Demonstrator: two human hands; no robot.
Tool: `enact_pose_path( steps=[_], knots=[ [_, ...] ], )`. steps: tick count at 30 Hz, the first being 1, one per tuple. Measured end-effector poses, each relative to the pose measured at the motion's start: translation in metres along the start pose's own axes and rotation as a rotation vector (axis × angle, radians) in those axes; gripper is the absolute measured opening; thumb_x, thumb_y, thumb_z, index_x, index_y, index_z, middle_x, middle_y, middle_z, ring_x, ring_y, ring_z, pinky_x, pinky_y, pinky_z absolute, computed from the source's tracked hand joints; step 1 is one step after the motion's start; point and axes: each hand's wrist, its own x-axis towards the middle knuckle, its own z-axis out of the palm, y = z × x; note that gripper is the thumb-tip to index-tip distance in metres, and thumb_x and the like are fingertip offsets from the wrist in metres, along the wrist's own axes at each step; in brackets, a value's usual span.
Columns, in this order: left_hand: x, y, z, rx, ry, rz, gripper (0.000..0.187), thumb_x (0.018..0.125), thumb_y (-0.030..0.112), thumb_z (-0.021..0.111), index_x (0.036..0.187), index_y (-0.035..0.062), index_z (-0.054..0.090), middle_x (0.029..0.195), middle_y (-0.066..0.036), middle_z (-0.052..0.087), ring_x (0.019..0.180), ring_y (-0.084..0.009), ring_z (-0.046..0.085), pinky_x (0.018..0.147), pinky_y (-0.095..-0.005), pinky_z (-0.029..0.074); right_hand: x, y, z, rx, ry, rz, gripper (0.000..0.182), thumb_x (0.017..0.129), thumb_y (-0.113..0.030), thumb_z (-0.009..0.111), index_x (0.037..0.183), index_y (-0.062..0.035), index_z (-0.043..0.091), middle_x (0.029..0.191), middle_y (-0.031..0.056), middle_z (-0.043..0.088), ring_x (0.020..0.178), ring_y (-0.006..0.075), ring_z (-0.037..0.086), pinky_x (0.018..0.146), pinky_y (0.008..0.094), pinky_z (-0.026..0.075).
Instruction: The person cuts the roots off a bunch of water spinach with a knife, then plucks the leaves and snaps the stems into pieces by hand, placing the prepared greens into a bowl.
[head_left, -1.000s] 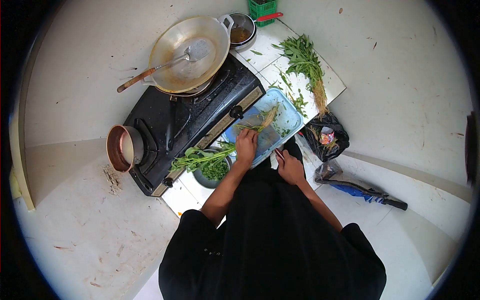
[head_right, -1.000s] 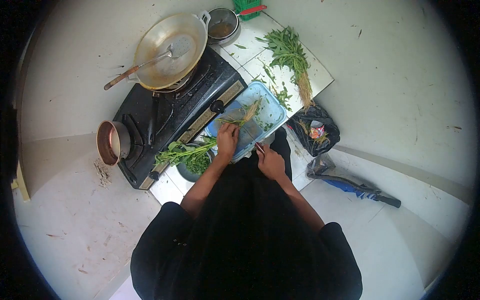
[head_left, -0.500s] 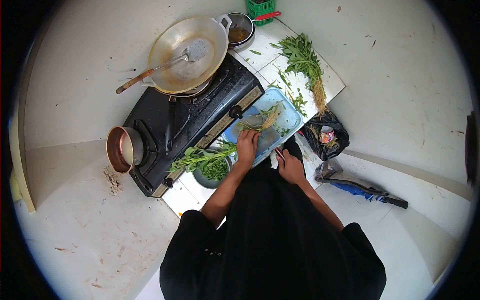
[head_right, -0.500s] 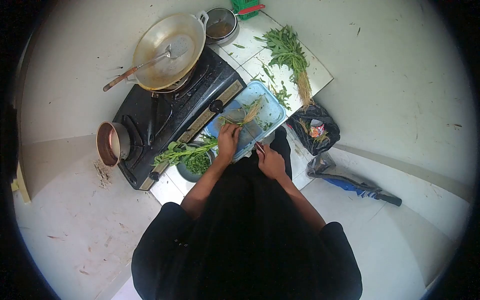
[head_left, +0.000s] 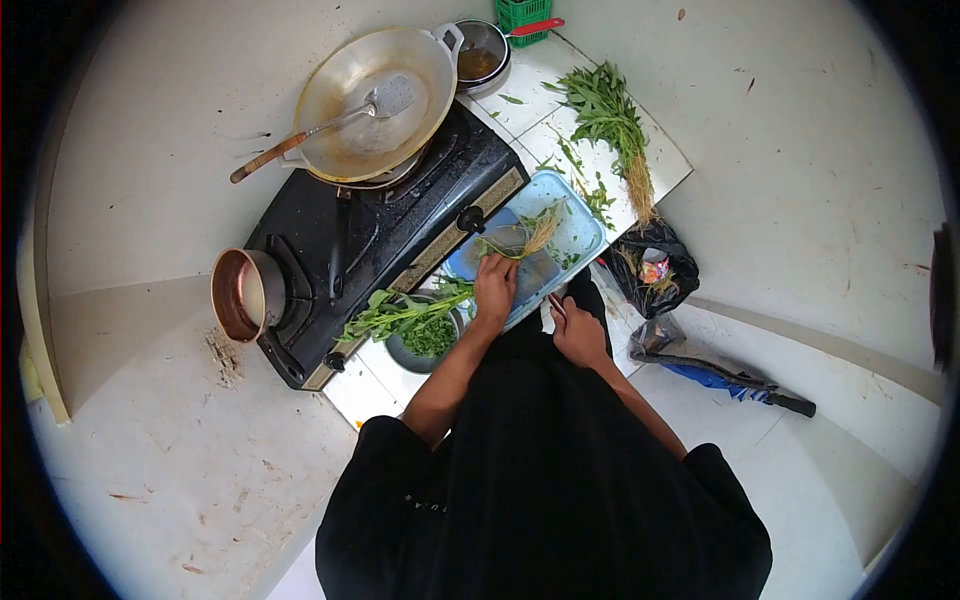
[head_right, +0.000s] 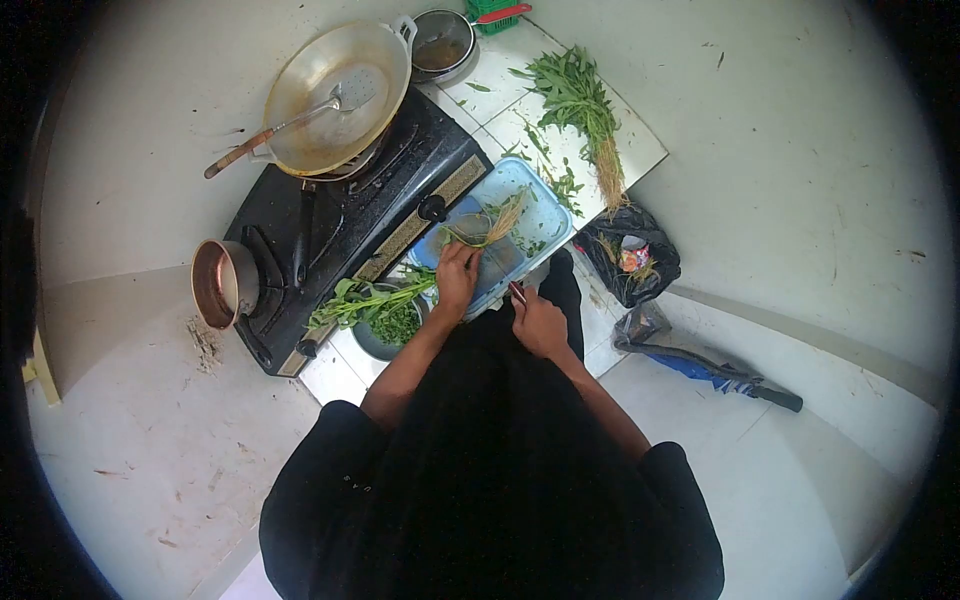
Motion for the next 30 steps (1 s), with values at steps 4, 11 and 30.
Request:
enact_pose_path(
  steps=[4,11,30],
  knots=[
    [-0.001,0.001,-0.001,0.017,-0.012,0.004,0.008,0.079,0.0,0.07,0.087,-0.0014,0.069,0.084,-0.016,0.062,0.083,-0.0372,0.058,0.073,-0.0451,0.047,0.012,-0.006,0.01,-0.063,0.044,-0.002,0.023,0.097,-0.028,0.052,0.099,-0.0056,0.051,0.079,0.023,0.067,0.073,0.046,0.065,0.063,0.0571,0.05],
    [-0.004,-0.004,0.005,0.033,0.001,0.035,0.007,0.079,0.0,0.07,0.086,-0.0024,0.069,0.083,-0.017,0.062,0.081,-0.0373,0.058,0.075,-0.0441,0.047,0.006,-0.003,0.01,-0.066,0.063,0.007,0.022,0.096,-0.028,0.053,0.1,-0.006,0.052,0.078,0.0216,0.067,0.071,0.0452,0.065,0.062,0.0562,0.051],
    [-0.005,-0.005,0.004,0.073,0.017,-0.015,0.009,0.081,0.005,0.07,0.089,0.0007,0.072,0.084,-0.015,0.061,0.082,-0.0351,0.058,0.074,-0.044,0.047,0.016,0.001,0.013,-0.076,0.031,0.004,0.023,0.097,-0.029,0.052,0.102,-0.0063,0.053,0.079,0.0226,0.067,0.072,0.0454,0.065,0.062,0.0559,0.051]
  ],
)
